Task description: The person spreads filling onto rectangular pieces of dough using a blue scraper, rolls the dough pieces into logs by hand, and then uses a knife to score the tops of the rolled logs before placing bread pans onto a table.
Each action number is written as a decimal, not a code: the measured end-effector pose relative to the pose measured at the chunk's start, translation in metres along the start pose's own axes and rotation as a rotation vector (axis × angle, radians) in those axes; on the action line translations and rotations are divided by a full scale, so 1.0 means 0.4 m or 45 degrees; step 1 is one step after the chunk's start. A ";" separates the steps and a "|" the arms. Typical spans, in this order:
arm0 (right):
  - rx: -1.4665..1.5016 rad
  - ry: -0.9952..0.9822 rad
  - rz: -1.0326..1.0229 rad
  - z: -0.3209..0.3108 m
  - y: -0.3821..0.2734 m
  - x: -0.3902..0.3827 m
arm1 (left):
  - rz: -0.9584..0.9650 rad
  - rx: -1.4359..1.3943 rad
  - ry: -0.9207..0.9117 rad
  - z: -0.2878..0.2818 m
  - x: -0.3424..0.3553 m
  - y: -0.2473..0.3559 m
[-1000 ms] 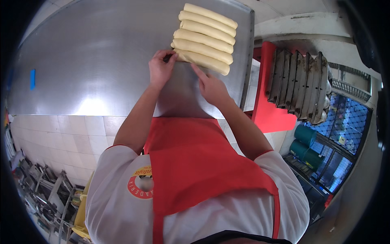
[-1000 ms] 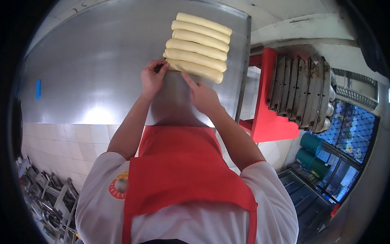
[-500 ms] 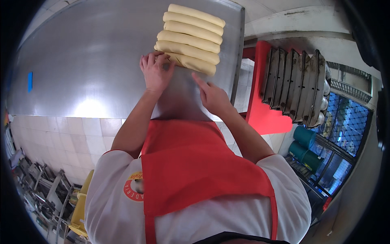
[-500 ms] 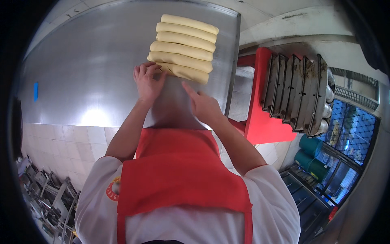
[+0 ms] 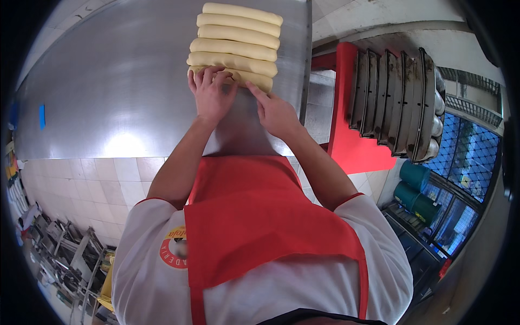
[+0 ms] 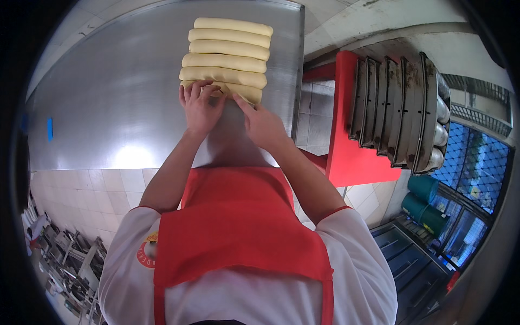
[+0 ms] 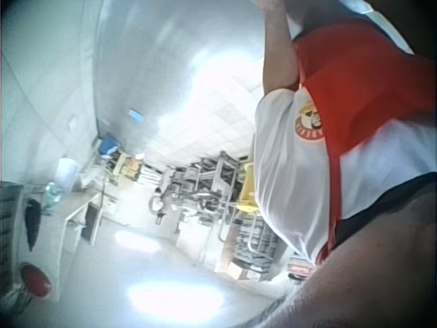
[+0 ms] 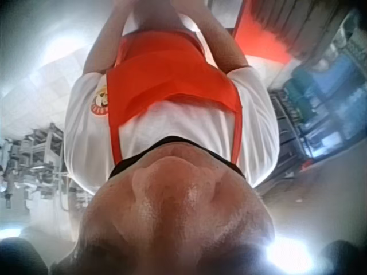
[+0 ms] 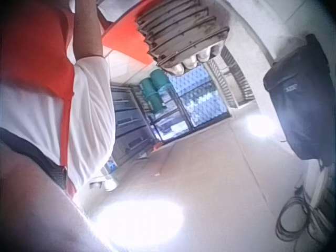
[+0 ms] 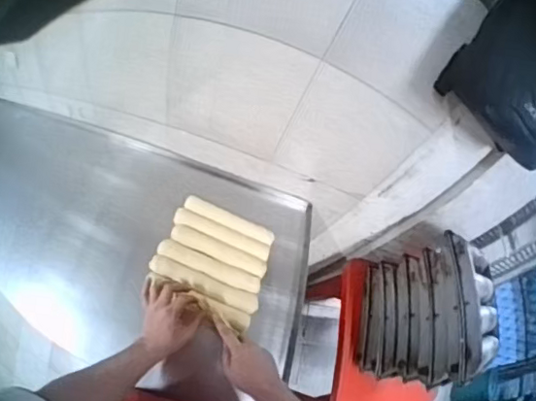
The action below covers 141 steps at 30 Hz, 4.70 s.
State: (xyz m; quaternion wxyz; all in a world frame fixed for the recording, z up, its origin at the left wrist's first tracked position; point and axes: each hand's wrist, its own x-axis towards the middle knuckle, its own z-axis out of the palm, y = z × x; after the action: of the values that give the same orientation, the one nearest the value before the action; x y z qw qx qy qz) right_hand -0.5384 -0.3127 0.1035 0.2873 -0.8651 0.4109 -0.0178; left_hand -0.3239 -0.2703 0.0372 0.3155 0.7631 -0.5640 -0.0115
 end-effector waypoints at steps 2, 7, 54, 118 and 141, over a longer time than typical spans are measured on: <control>-0.088 -0.109 0.047 0.001 0.035 -0.047 | -0.034 0.021 -0.020 0.006 -0.002 0.006; -0.003 -0.075 0.066 -0.031 0.055 -0.083 | -0.010 0.015 -0.036 0.015 -0.004 0.034; -0.069 -0.079 -0.018 -0.083 -0.037 0.099 | -0.135 0.117 -0.062 -0.006 0.116 -0.073; -0.049 -0.160 0.001 -0.128 0.111 0.216 | -0.108 0.186 -0.138 0.087 0.233 0.008; 0.030 0.036 -0.149 -0.044 -0.034 0.465 | -0.411 0.063 -0.120 0.036 0.367 -0.179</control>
State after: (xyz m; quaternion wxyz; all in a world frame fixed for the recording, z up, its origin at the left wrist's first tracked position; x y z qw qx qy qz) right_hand -0.4105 -0.4485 0.0868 0.2901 -0.8838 0.3634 -0.0518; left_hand -0.2147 -0.3926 0.0398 0.2640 0.8499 -0.4482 -0.0839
